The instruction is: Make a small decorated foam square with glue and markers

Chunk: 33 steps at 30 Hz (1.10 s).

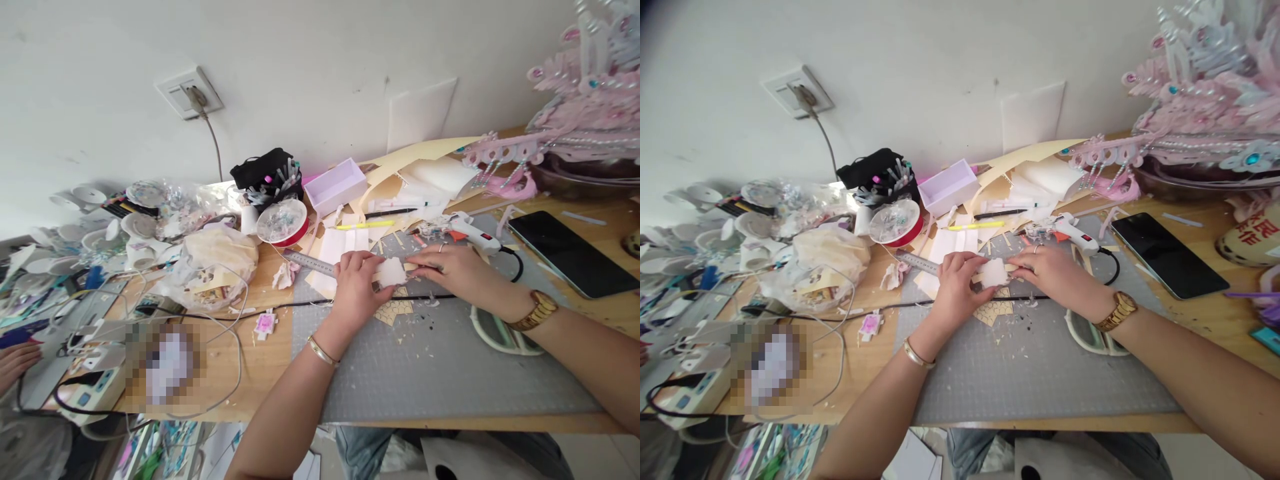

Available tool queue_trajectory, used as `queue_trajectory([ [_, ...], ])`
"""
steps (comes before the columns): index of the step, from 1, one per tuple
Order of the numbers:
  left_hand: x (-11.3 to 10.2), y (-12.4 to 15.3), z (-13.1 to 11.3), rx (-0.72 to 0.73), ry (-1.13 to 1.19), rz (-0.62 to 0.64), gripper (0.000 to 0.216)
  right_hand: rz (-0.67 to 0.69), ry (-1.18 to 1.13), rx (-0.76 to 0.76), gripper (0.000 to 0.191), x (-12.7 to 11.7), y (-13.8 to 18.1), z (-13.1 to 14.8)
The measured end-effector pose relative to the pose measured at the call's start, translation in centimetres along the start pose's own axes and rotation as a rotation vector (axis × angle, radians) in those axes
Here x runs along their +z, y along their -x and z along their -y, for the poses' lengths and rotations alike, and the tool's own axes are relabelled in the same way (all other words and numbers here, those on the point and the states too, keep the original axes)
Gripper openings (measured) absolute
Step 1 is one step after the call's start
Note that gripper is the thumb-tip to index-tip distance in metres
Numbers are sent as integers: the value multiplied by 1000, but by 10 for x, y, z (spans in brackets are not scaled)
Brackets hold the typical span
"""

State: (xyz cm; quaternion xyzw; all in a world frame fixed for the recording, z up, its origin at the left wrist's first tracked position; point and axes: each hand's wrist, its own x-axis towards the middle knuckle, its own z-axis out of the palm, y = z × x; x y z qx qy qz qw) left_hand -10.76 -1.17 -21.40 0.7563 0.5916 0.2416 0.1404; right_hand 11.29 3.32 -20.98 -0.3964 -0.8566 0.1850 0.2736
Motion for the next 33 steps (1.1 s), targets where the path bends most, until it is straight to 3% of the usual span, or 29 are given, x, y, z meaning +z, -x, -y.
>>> queue_trajectory([
  [7,-2,1,-3,32,33,16,48,-59,2,58,24,-2,9,6],
  [17,-1,2,3,114,66,8,50,-56,-153,-51,23,-13,7,9],
  [27,-3,0,4,133,118,-15,48,-64,-152,-141,29,-11,7,4],
  [33,-4,0,4,134,137,-27,48,-61,-147,-112,25,-17,6,9],
])
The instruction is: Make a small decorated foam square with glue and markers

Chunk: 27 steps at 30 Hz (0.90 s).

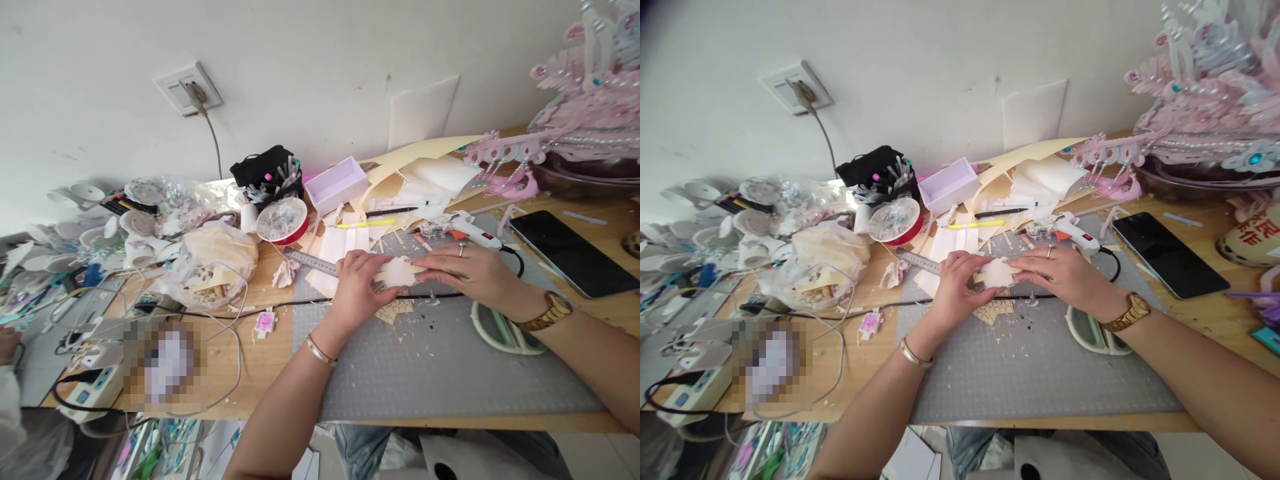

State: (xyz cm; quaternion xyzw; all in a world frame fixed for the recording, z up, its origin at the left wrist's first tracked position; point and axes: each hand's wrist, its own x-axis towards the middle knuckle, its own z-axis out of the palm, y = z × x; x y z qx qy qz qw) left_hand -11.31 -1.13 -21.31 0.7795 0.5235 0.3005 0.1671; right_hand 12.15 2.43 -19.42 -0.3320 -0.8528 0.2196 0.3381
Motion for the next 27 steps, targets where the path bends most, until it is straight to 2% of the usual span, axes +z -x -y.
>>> queue_trajectory([
  [5,0,0,0,10,14,-14,49,-21,20,-9,20,-1,3,-1],
  [13,0,1,-1,31,5,-22,48,-70,151,-169,15,1,5,-7],
  [22,2,2,1,78,-4,-48,47,-22,73,-192,15,-4,2,-8],
  [27,2,2,2,86,-3,-54,47,-8,24,-140,13,-4,4,-10],
])
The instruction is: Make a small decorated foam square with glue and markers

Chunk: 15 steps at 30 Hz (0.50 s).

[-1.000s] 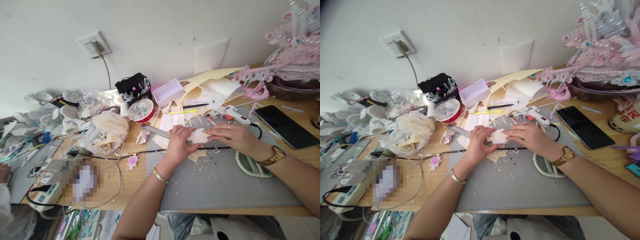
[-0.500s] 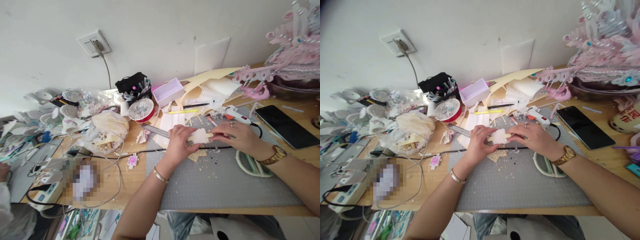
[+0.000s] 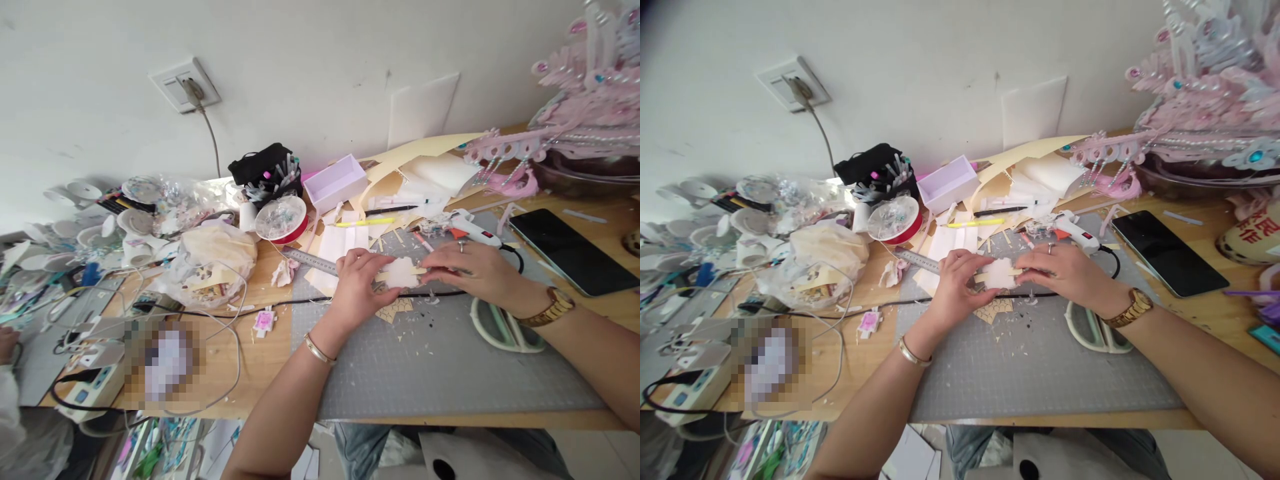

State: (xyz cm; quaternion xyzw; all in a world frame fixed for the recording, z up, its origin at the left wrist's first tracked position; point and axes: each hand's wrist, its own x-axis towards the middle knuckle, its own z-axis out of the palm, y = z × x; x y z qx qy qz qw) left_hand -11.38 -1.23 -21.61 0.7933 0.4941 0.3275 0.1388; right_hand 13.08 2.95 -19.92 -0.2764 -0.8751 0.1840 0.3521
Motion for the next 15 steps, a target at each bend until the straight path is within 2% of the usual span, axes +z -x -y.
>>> queue_trajectory([
  [15,-2,-1,-1,0,-1,-11,47,6,9,-2,13,0,-2,1],
])
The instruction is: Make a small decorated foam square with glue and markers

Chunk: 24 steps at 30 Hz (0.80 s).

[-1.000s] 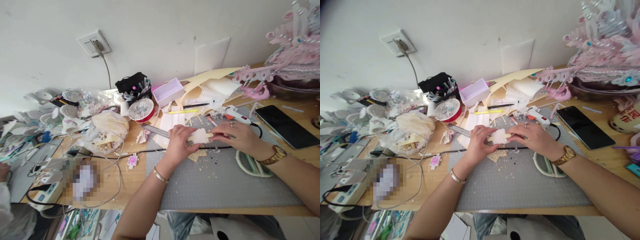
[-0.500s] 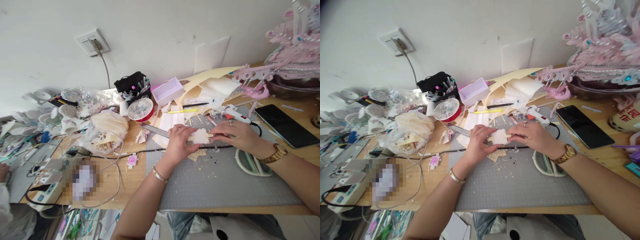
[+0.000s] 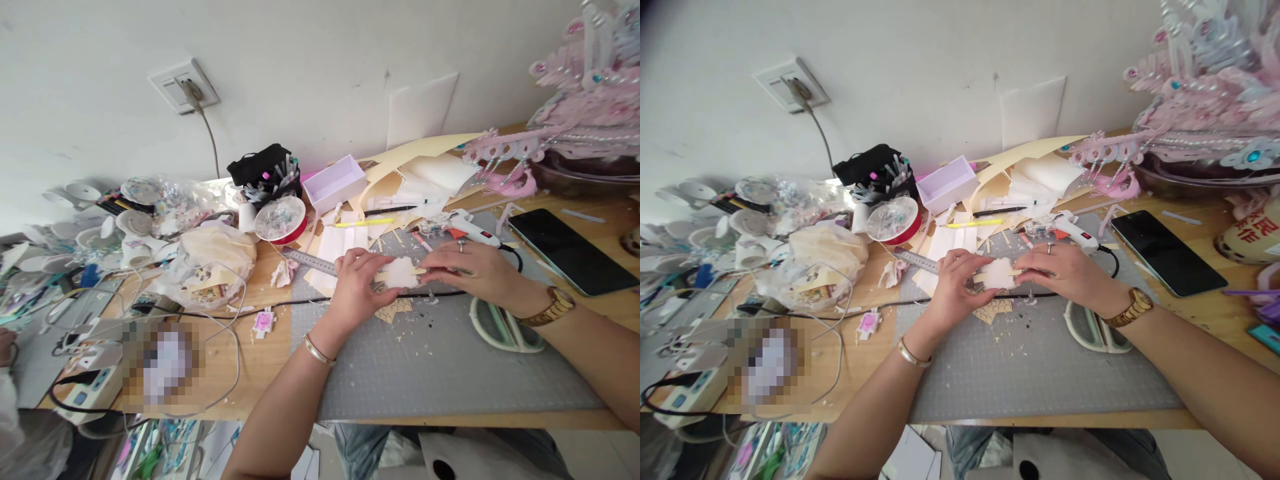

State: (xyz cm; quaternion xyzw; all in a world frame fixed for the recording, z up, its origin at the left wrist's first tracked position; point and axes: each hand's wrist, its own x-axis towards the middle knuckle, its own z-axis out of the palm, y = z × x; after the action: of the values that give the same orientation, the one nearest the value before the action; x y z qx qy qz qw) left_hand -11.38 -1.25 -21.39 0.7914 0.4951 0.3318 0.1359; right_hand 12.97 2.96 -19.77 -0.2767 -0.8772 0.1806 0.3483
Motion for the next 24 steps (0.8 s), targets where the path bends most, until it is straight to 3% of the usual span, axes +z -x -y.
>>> queue_trajectory([
  [8,-1,-1,0,-11,-18,0,47,20,-31,77,17,-5,0,2],
  [10,-1,-1,1,1,-37,-21,48,-9,-80,202,21,-6,1,3],
  [13,-1,0,-1,20,-87,-53,50,-105,-260,495,45,-2,1,3],
  [16,-2,2,-6,49,-138,-88,47,-65,-552,704,59,7,0,5],
  [20,-3,3,-11,97,-166,-109,44,2,-793,783,52,14,-2,13],
  [24,-2,3,-11,82,-184,-68,43,15,-878,824,50,14,-4,21],
])
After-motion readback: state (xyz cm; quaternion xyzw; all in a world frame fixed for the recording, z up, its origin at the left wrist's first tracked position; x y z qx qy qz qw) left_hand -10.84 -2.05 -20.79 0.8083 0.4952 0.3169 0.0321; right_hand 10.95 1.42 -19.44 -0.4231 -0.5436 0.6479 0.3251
